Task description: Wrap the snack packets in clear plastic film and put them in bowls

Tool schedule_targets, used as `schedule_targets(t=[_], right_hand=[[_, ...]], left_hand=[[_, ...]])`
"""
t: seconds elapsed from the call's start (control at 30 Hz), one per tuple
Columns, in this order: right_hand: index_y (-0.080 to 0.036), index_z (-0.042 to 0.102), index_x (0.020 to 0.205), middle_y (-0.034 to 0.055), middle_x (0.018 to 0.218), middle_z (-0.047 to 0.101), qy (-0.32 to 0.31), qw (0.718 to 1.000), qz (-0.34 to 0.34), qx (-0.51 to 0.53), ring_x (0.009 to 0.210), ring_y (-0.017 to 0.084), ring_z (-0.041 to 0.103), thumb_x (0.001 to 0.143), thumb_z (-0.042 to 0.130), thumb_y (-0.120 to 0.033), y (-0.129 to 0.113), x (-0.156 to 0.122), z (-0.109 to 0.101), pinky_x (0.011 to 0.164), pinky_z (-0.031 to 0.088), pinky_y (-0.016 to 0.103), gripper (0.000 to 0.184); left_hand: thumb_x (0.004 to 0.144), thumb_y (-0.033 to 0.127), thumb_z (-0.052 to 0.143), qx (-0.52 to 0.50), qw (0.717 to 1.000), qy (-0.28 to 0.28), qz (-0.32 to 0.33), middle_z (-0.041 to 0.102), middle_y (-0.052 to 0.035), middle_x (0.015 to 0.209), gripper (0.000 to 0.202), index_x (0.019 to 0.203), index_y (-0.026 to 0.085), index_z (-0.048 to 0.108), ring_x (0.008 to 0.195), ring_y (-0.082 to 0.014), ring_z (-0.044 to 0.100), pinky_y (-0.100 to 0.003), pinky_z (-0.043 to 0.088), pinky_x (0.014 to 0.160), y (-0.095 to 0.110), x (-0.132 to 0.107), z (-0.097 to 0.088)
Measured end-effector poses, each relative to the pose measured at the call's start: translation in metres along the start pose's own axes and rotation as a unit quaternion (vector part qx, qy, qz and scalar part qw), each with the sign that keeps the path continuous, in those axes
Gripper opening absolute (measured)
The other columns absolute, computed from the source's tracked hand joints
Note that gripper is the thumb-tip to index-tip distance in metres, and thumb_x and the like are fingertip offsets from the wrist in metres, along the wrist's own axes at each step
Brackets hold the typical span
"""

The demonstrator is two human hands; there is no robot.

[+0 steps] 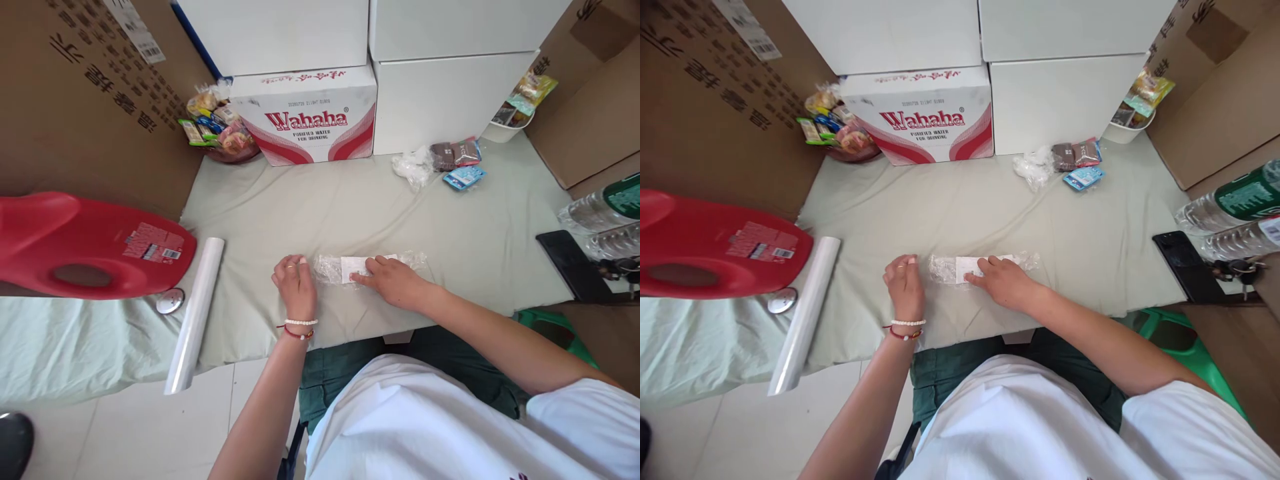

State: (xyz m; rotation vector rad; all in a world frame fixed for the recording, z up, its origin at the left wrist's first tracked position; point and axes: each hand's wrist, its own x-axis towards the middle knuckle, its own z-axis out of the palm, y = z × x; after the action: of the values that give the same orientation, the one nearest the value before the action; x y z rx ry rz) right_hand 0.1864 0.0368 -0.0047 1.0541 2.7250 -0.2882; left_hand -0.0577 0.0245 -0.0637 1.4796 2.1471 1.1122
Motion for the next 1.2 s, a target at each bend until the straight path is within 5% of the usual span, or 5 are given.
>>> schedule_targets(t=[0.1, 0.33, 0.53, 0.73, 1.2], right_hand=[[-0.031, 0.053, 0.155, 0.0139, 0.118, 0.061, 0.007, 1.0, 0.011, 0.015, 0.102, 0.028, 0.056, 0.098, 0.045, -0.005, -0.002, 0.002, -0.003, 0.077, 0.043, 0.036, 0.062], [-0.022, 0.064, 0.14, 0.0158, 0.12, 0.059, 0.051, 0.995, 0.036, 0.083, 0.107, 0.029, 0.053, 0.102, 0.044, -0.01, -0.007, 0.0, 0.009, 0.086, 0.047, 0.041, 0.045], [-0.016, 0.069, 0.125, 0.0165, 0.128, 0.064, 0.165, 0.958, 0.013, 0.234, 0.115, 0.028, 0.057, 0.103, 0.05, -0.02, -0.001, -0.035, 0.03, 0.101, 0.05, 0.046, 0.029], [-0.018, 0.059, 0.141, 0.0182, 0.133, 0.058, 0.269, 0.863, 0.348, 0.25, 0.106, 0.031, 0.065, 0.101, 0.055, -0.041, 0.018, -0.066, 0.056, 0.083, 0.058, 0.044, 0.047], [-0.02, 0.067, 0.109, 0.0094, 0.109, 0.07, 0.189, 0.919, 0.246, 0.245, 0.095, 0.022, 0.065, 0.102, 0.05, -0.023, 0.004, -0.004, -0.007, 0.083, 0.049, 0.032, 0.018]], left_hand=[[0.091, 0.057, 0.059, 0.055, 0.997, -0.054, 0.018, 0.051, -0.0213, 0.151, 0.041, 0.104, 0.02, 0.068, 0.155, -0.0445, 0.025, -0.073, 0.024, 0.121, 0.012, 0.0, 0.003], [0.092, 0.038, 0.06, -0.026, 0.988, -0.119, 0.095, 0.068, -0.0055, 0.094, 0.016, 0.092, 0.023, 0.065, 0.087, -0.0217, 0.066, -0.04, 0.056, 0.086, 0.059, -0.029, 0.017], [0.106, 0.04, 0.042, 0.06, 0.951, -0.215, 0.215, 0.073, -0.0105, 0.13, 0.038, 0.118, 0.023, 0.074, 0.119, -0.0296, 0.063, -0.05, 0.048, 0.101, 0.072, -0.059, 0.028], [0.099, 0.024, 0.048, 0.135, 0.927, -0.196, 0.291, 0.062, -0.0129, 0.152, 0.05, 0.148, 0.022, 0.059, 0.134, -0.0327, 0.056, -0.054, 0.039, 0.108, 0.059, -0.077, 0.034], [0.095, 0.017, 0.052, 0.149, 0.916, -0.211, 0.307, 0.058, -0.0165, 0.155, 0.045, 0.137, 0.023, 0.066, 0.139, -0.0358, 0.055, -0.061, 0.04, 0.11, 0.063, -0.082, 0.036]])
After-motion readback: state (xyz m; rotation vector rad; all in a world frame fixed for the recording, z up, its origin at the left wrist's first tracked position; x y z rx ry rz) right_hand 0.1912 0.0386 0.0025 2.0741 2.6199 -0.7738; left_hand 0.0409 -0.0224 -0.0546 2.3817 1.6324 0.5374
